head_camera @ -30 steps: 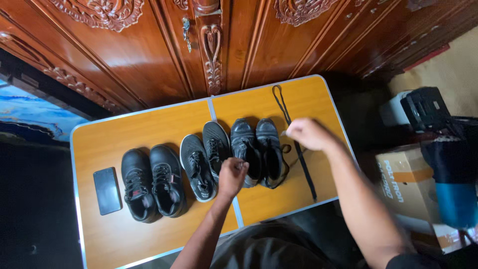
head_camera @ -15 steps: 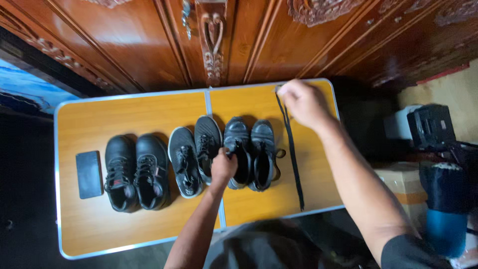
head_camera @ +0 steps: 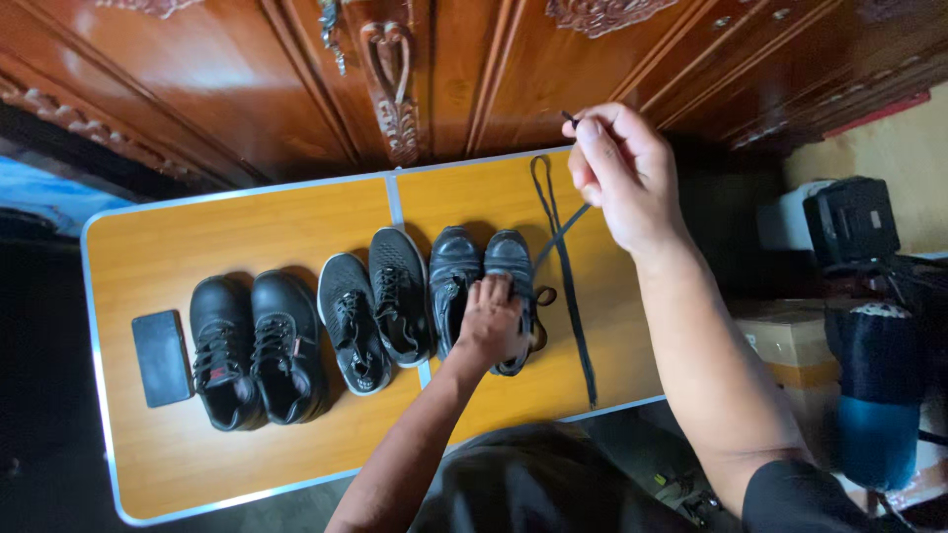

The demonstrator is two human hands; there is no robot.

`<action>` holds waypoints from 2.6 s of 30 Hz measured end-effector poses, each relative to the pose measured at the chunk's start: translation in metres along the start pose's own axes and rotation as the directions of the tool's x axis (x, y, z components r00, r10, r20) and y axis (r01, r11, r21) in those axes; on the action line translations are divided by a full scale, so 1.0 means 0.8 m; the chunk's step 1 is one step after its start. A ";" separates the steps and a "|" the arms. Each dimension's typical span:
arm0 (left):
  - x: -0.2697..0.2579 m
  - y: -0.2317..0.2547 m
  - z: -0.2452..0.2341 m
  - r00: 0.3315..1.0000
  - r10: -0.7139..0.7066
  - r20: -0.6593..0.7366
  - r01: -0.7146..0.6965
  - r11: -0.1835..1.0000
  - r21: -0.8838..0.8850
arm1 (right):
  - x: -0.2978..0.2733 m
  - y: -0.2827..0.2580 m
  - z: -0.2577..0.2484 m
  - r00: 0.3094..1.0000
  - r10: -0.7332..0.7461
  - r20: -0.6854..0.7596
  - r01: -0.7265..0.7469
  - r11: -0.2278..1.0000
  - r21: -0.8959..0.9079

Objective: The person removes laces from three pairs of black shoes on a table and then re-laces each shoe with the appropriate laces. The person threads the laces through the eyelets and ties them, handling each shoe one at a time.

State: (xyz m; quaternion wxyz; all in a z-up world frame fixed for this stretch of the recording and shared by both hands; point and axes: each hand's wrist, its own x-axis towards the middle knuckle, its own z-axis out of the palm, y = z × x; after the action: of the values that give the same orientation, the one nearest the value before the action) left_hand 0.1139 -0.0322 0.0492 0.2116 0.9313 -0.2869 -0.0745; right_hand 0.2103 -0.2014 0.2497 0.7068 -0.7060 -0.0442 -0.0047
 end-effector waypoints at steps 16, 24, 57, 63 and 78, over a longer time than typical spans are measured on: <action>0.003 -0.003 0.071 0.923 -0.317 0.218 0.149 0.815 0.560 | -0.084 0.206 -0.032 0.793 0.605 0.065 -0.533 0.743 -0.405; 0.040 0.000 0.000 0.860 -0.212 0.463 0.165 0.976 0.141 | -0.088 0.210 -0.056 0.800 0.600 0.005 -0.554 0.742 -0.378; -0.024 -0.200 0.148 0.761 -0.624 0.178 0.614 0.602 -0.510 | -0.036 0.398 0.063 0.847 0.483 0.223 -0.421 0.865 -0.273; -0.048 -0.203 0.170 0.713 -0.700 0.036 0.593 0.575 -0.563 | -0.044 0.424 0.073 0.903 0.378 0.205 -0.208 0.801 -0.561; -0.061 -0.186 0.135 0.676 -0.732 0.083 0.578 0.457 -0.676 | -0.053 0.394 0.112 0.887 0.424 0.183 -0.037 0.461 -0.887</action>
State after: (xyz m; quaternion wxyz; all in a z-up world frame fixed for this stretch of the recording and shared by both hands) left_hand 0.1205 0.0684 -0.1125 0.5068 0.8337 0.1669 -0.1421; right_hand 0.1847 -0.1133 -0.0676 0.2272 -0.9486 -0.0732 0.2080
